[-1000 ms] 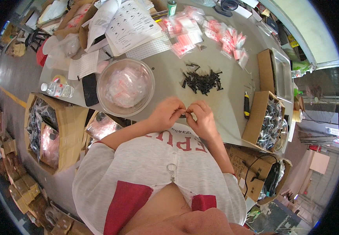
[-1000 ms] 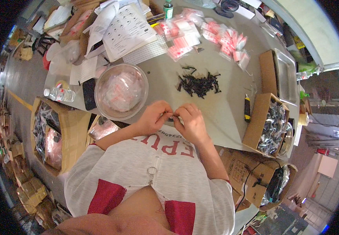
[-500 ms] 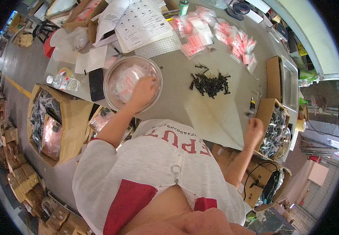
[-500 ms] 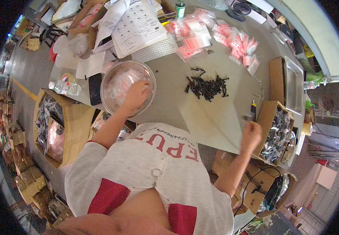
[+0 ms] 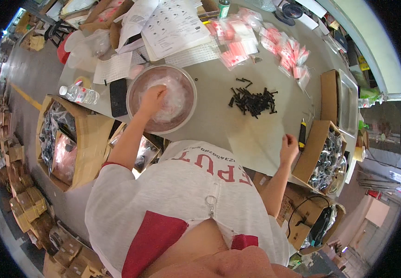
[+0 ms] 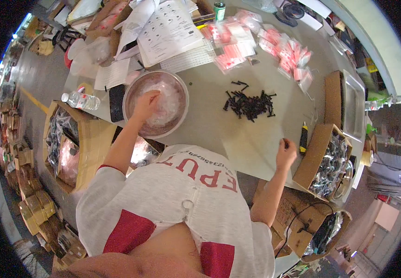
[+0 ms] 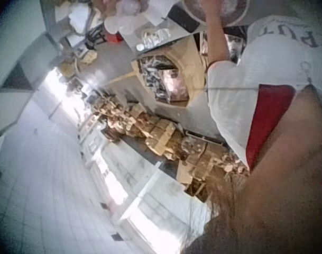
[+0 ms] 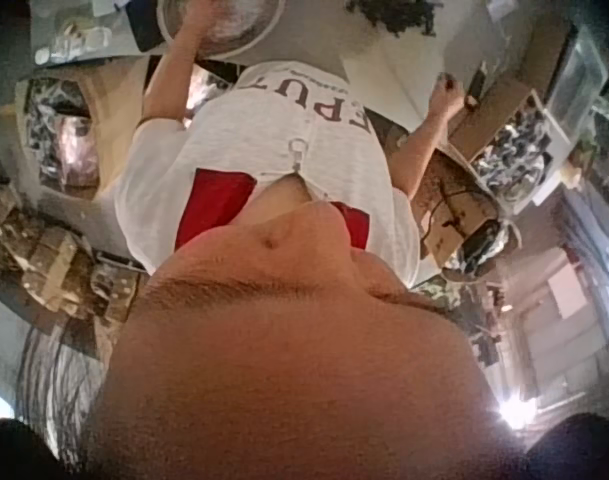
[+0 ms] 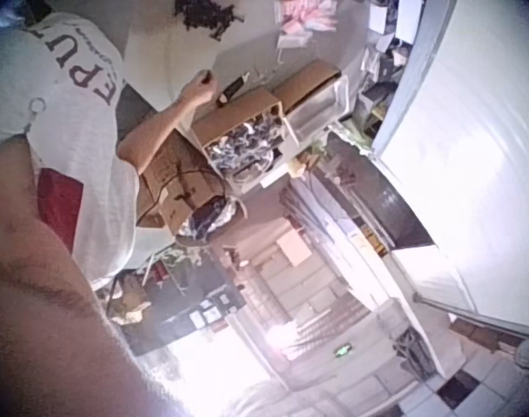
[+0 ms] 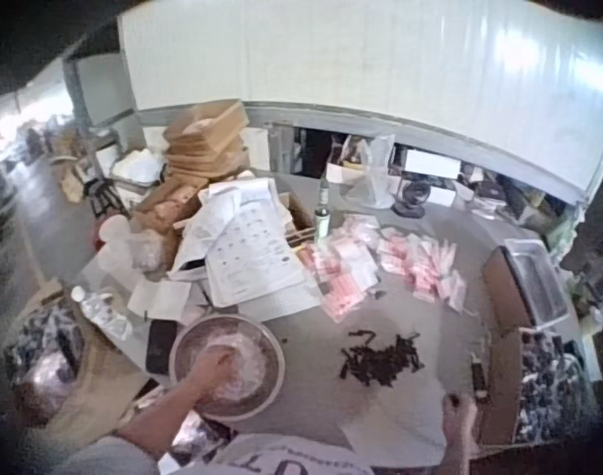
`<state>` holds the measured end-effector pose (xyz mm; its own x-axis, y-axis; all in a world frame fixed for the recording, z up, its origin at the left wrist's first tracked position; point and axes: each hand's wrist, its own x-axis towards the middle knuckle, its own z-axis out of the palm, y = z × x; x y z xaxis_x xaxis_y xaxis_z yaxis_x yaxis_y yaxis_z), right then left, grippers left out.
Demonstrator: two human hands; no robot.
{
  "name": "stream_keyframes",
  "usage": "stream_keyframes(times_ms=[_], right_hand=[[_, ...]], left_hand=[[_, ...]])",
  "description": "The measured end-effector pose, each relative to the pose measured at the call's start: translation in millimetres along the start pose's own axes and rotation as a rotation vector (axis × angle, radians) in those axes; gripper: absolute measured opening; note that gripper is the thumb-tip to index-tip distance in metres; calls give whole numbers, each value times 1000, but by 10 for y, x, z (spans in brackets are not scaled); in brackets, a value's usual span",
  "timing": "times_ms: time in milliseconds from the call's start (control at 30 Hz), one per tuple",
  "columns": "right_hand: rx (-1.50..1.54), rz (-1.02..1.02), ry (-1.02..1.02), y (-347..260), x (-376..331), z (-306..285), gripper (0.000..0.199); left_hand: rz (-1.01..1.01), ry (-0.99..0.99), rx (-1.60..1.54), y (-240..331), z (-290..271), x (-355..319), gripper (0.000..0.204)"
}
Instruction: Manually sorting and packaging small black components into plastic bags.
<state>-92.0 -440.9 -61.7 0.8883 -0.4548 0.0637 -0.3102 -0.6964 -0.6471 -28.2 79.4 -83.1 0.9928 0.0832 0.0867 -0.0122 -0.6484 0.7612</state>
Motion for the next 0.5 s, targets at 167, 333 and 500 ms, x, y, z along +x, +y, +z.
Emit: stream_keyframes(times_ms=[167, 333, 500], right_hand=[[-11, -6, -124, -170, 132, 417, 19], [-147, 88, -126, -122, 448, 740, 24], [-335, -285, -118, -136, 614, 867, 43]], left_hand=[[-119, 58, 4, 196, -134, -35, 23], [-265, 127, 152, 383, -228, 19, 30], [-25, 194, 45, 52, -155, 7, 27]])
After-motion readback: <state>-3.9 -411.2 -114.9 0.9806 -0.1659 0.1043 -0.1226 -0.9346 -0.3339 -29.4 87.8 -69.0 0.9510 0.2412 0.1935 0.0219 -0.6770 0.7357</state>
